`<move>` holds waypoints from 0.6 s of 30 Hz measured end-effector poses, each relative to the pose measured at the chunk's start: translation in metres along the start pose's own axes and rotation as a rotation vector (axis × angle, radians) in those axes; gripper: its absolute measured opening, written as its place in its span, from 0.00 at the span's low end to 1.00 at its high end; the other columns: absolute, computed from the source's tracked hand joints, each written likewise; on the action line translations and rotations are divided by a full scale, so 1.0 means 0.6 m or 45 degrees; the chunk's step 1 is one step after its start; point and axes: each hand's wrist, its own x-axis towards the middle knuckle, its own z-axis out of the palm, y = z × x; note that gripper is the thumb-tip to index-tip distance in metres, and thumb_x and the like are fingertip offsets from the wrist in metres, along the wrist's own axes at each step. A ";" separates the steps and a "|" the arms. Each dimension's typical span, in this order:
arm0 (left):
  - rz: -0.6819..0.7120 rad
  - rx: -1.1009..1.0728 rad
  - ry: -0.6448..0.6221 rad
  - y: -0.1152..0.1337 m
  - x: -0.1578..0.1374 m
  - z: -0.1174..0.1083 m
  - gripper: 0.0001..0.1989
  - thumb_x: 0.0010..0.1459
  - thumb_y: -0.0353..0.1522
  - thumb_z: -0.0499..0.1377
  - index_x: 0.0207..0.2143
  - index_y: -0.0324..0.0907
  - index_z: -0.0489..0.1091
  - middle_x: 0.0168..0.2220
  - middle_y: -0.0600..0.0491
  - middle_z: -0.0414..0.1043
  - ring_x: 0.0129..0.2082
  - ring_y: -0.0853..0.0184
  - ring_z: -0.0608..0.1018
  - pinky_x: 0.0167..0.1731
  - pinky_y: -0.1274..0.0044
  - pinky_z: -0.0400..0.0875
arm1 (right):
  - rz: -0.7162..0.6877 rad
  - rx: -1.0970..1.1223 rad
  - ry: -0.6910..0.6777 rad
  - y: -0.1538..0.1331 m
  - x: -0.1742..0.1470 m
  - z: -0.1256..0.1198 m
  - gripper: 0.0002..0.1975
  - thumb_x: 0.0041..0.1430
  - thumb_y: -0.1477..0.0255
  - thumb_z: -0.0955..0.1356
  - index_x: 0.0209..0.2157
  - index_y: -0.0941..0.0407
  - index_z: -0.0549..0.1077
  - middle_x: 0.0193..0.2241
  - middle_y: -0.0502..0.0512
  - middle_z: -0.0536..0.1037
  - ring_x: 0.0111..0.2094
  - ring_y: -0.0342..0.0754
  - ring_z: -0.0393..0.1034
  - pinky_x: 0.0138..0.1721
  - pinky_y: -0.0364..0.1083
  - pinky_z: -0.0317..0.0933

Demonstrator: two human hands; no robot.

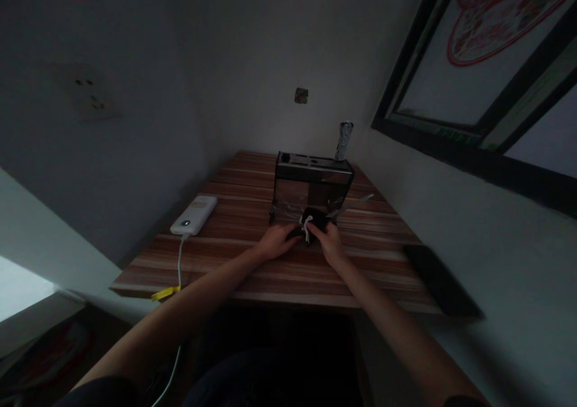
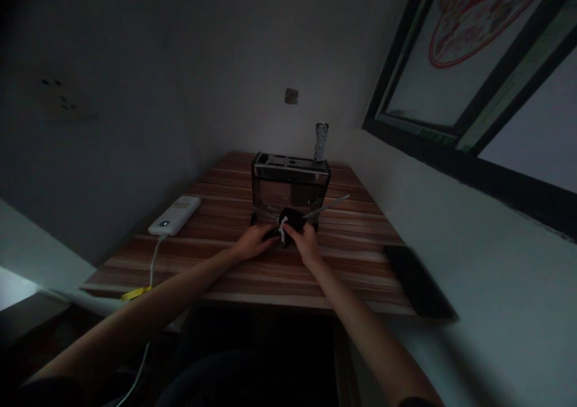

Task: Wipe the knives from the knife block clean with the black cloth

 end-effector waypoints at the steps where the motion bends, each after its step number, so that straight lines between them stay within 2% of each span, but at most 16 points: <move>1: 0.002 -0.018 0.014 0.000 0.000 0.000 0.16 0.58 0.37 0.51 0.48 0.41 0.65 0.40 0.49 0.74 0.39 0.63 0.76 0.38 0.76 0.68 | -0.008 0.014 -0.003 0.002 0.001 -0.001 0.17 0.39 0.64 0.73 0.34 0.56 0.75 0.33 0.51 0.79 0.35 0.49 0.71 0.40 0.49 0.64; 6: 0.011 -0.060 0.057 0.000 0.001 0.000 0.16 0.58 0.37 0.51 0.47 0.41 0.65 0.41 0.49 0.74 0.40 0.63 0.76 0.39 0.77 0.68 | -0.013 0.062 0.038 0.016 0.007 -0.005 0.15 0.41 0.63 0.72 0.33 0.54 0.76 0.34 0.50 0.79 0.38 0.49 0.71 0.44 0.49 0.62; 10: 0.004 -0.004 0.032 -0.002 0.000 0.002 0.15 0.58 0.37 0.51 0.45 0.41 0.66 0.39 0.49 0.74 0.39 0.63 0.76 0.37 0.76 0.68 | -0.062 0.009 -0.047 0.013 0.006 -0.006 0.16 0.42 0.65 0.72 0.36 0.55 0.75 0.36 0.51 0.78 0.38 0.48 0.71 0.43 0.48 0.62; 13: 0.014 0.045 0.013 -0.003 -0.001 0.003 0.14 0.58 0.37 0.51 0.45 0.41 0.66 0.39 0.48 0.74 0.39 0.62 0.76 0.37 0.75 0.68 | -0.048 -0.008 -0.066 0.005 0.003 -0.006 0.18 0.40 0.67 0.73 0.37 0.56 0.74 0.35 0.51 0.78 0.36 0.48 0.71 0.40 0.48 0.63; 18: 0.025 0.041 0.012 -0.003 0.001 0.004 0.15 0.58 0.37 0.51 0.45 0.41 0.66 0.39 0.48 0.74 0.38 0.62 0.76 0.37 0.75 0.68 | 0.040 -0.012 0.001 -0.008 0.004 -0.007 0.19 0.35 0.67 0.75 0.33 0.58 0.75 0.32 0.53 0.79 0.33 0.48 0.72 0.39 0.48 0.64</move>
